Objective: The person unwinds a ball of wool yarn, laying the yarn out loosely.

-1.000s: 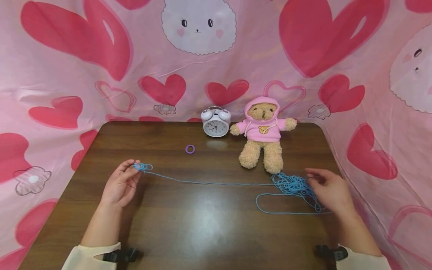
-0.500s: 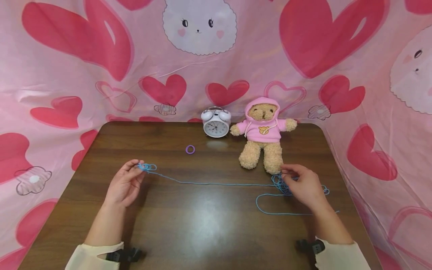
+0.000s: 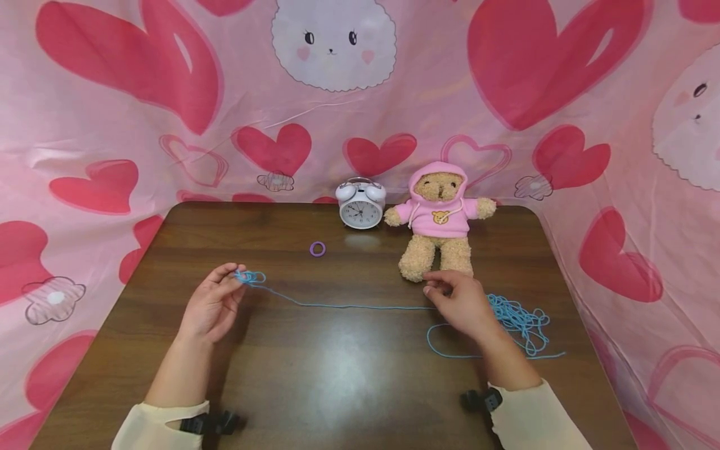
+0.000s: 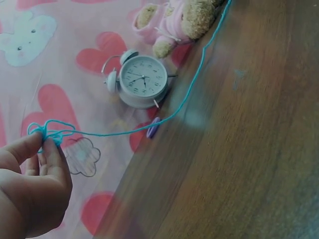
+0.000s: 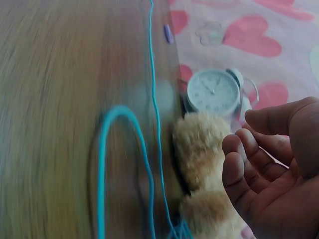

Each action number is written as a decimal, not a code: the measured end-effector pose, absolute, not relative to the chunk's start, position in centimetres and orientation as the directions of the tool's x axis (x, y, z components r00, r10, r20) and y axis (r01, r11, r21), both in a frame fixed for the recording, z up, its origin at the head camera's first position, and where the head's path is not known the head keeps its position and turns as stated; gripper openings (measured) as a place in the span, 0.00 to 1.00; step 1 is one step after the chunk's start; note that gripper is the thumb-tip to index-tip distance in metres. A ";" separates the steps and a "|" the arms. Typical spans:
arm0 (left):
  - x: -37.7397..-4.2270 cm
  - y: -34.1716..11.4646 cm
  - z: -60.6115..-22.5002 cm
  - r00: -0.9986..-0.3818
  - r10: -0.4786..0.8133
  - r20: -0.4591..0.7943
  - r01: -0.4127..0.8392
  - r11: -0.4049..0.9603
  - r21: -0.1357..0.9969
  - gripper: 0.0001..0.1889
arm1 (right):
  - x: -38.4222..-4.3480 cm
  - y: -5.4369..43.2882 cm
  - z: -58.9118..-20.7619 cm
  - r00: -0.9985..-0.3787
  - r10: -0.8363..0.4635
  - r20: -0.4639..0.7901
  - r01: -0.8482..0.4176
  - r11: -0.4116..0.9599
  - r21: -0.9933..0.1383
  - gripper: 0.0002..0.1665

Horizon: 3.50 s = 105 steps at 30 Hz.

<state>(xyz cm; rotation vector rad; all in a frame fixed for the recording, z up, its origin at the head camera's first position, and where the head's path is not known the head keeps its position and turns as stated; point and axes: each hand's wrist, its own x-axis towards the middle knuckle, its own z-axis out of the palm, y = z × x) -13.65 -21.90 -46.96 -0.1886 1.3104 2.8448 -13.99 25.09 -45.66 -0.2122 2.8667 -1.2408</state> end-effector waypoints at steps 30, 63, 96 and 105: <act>-13.6 -20.1 -46.4 -0.991 -0.019 -0.131 -0.092 -0.617 0.782 0.19 | -15.3 11.3 -48.1 -0.932 -0.348 0.098 -0.276 0.510 -0.815 0.11; -13.0 -16.3 -47.1 -0.982 0.070 -0.177 -0.184 -0.586 0.789 0.17 | -15.8 3.5 -48.1 -0.895 -0.413 0.168 -0.361 0.449 -0.818 0.15; -13.6 -18.0 -47.0 -0.983 -0.018 -0.185 -0.132 -0.628 0.767 0.12 | -15.2 7.8 -47.8 -0.898 -0.367 0.243 -0.411 0.502 -0.761 0.02; -13.6 -18.5 -46.9 -0.984 -0.024 -0.178 -0.119 -0.652 0.749 0.12 | -15.3 10.7 -47.7 -0.907 -0.336 0.254 -0.405 0.534 -0.742 0.02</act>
